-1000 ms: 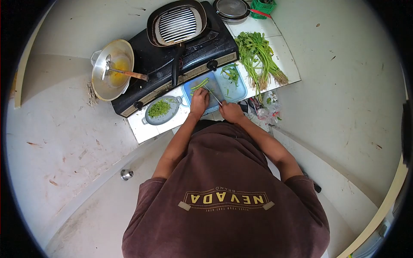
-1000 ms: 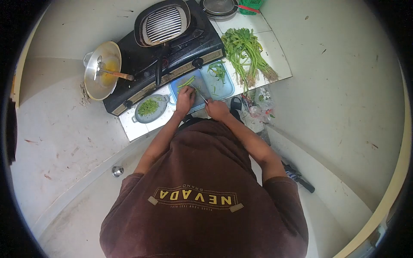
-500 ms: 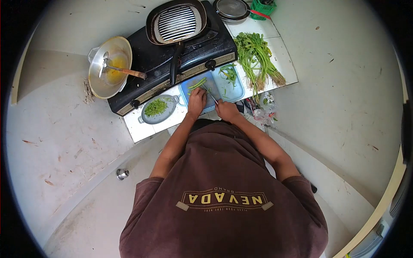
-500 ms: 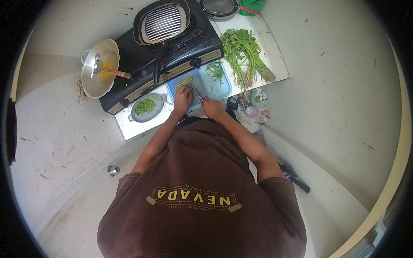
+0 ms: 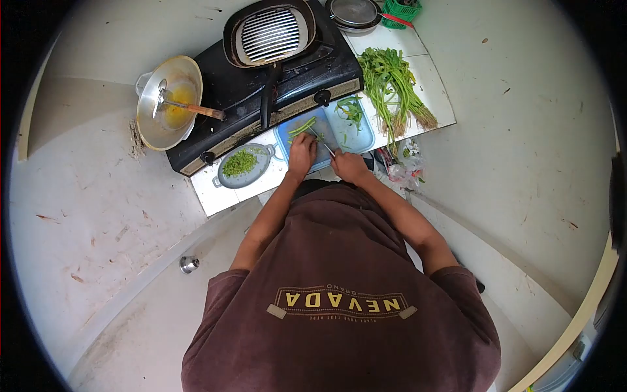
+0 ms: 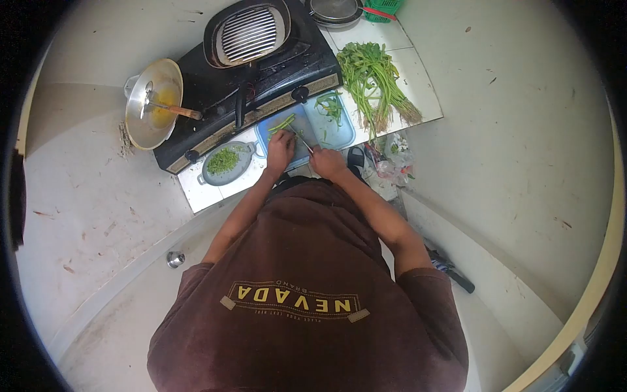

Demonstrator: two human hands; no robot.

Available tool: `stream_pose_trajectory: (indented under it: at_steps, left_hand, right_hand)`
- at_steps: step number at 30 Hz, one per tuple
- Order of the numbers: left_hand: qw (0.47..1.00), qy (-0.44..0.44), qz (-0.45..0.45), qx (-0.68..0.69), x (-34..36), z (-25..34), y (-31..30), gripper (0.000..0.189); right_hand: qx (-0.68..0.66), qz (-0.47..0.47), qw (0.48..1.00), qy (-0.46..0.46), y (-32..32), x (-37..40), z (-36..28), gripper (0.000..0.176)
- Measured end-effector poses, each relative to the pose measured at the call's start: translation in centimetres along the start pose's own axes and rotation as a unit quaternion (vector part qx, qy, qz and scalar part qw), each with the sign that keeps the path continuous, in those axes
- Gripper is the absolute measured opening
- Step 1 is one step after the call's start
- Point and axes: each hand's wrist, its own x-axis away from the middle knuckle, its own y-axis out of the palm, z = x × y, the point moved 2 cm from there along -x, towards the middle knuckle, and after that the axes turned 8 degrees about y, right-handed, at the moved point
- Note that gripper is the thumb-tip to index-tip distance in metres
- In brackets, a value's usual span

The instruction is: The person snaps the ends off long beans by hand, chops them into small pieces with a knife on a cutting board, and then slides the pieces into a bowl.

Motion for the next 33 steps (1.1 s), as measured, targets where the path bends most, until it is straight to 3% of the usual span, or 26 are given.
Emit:
stream_pose_trajectory:
  at_steps: [8, 11, 14, 17, 33]
  left_hand:
    - [1.000, 0.000, -0.008, -0.009, -0.1, 0.5, -0.4, 0.011]
    - [1.000, -0.001, -0.011, -0.009, -0.1, 0.4, -0.3, 0.010]
    - [1.000, -0.003, -0.014, -0.009, -0.2, 0.4, -0.3, 0.010]
    - [1.000, -0.021, -0.017, -0.014, -0.3, 0.5, -0.3, 0.010]
    - [1.000, -0.015, -0.010, -0.004, -0.2, 0.4, -0.2, 0.012]
  right_hand:
    - [0.002, 0.008, 1.000, -0.004, 0.4, 0.5, 1.0, 0.037]
    - [0.012, -0.046, 0.999, 0.024, -0.5, 0.5, 0.3, 0.040]
    - [0.002, 0.013, 1.000, -0.019, 0.1, 0.7, 0.6, 0.037]
    - [0.026, -0.058, 0.998, 0.016, -0.4, 0.7, 0.2, 0.041]
    - [0.002, -0.010, 1.000, -0.014, -0.6, 0.6, 0.3, 0.037]
